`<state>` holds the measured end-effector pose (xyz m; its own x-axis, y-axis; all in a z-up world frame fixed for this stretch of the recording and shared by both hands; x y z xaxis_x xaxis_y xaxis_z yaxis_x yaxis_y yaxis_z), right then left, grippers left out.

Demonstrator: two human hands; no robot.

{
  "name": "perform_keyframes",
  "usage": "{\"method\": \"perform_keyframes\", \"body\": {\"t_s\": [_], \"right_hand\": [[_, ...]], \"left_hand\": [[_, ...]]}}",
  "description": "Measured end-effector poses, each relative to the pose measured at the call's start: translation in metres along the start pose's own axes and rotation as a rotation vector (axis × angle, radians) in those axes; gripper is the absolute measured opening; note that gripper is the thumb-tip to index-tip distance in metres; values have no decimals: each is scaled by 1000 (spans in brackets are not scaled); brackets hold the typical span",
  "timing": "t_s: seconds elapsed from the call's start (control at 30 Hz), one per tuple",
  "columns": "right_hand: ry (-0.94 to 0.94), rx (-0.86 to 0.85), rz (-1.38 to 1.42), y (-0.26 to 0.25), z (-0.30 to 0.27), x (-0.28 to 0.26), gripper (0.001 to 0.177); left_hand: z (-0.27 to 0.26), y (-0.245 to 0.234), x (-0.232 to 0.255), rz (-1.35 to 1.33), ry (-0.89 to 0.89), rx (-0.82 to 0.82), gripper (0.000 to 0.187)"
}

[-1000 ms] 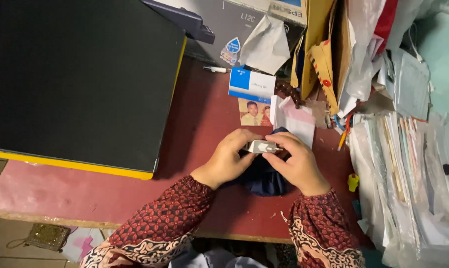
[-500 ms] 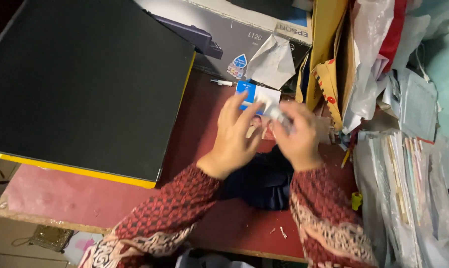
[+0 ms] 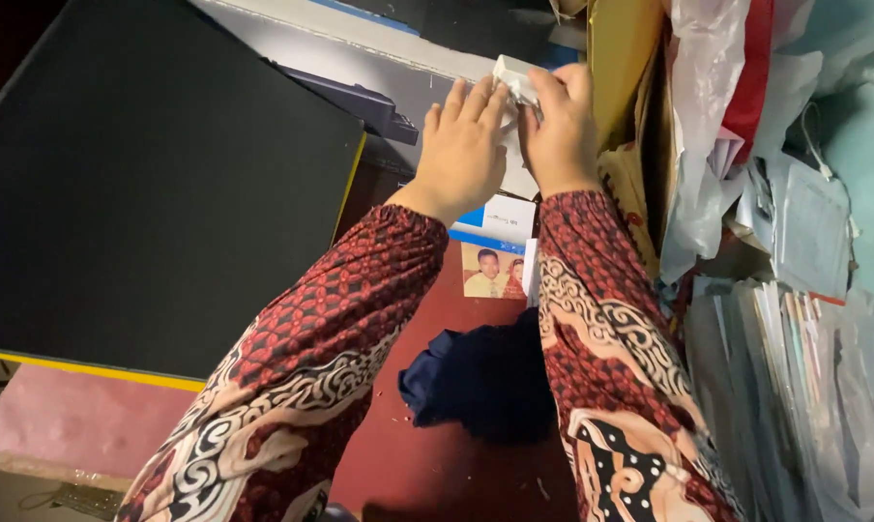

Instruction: Reviewing and organizing various papers, folders, and small cards on a desk.

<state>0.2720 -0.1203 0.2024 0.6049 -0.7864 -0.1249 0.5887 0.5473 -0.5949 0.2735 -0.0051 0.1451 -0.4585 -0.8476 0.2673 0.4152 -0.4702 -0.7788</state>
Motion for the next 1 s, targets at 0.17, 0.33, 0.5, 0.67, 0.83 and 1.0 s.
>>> {"method": "perform_keyframes", "body": {"t_s": [0.17,0.33,0.5,0.67,0.83,1.0], "right_hand": [[-5,5,-15,20,3,9,37],[-36,-5,-73,32,2,12,31],[23,-198,-62,42,-12,24,59],[101,-278,99,-22,-57,1,45],[127,-475,-19,-70,-146,-43,43],[154,-747,-54,-62,-244,-65,79]], "left_hand": [[7,4,-4,83,1,-114,67],[10,11,-13,142,-29,-211,73],[4,4,-13,149,-76,-277,68],[-46,-34,23,123,31,-189,72],[-128,-59,74,64,165,-248,66],[-208,-11,99,-142,128,-646,69]]}}
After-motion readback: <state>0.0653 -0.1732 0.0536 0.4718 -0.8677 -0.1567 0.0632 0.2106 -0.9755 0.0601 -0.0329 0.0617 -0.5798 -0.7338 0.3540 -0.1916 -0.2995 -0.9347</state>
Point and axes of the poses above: each hand's wrist, its own z-axis towards the middle knuckle, its own y-axis out of the palm, x = y × z, the point moved 7 cm from there along z, towards the middle knuckle, and after that the axes turned 5 degrees about y, right-handed, at the moved point
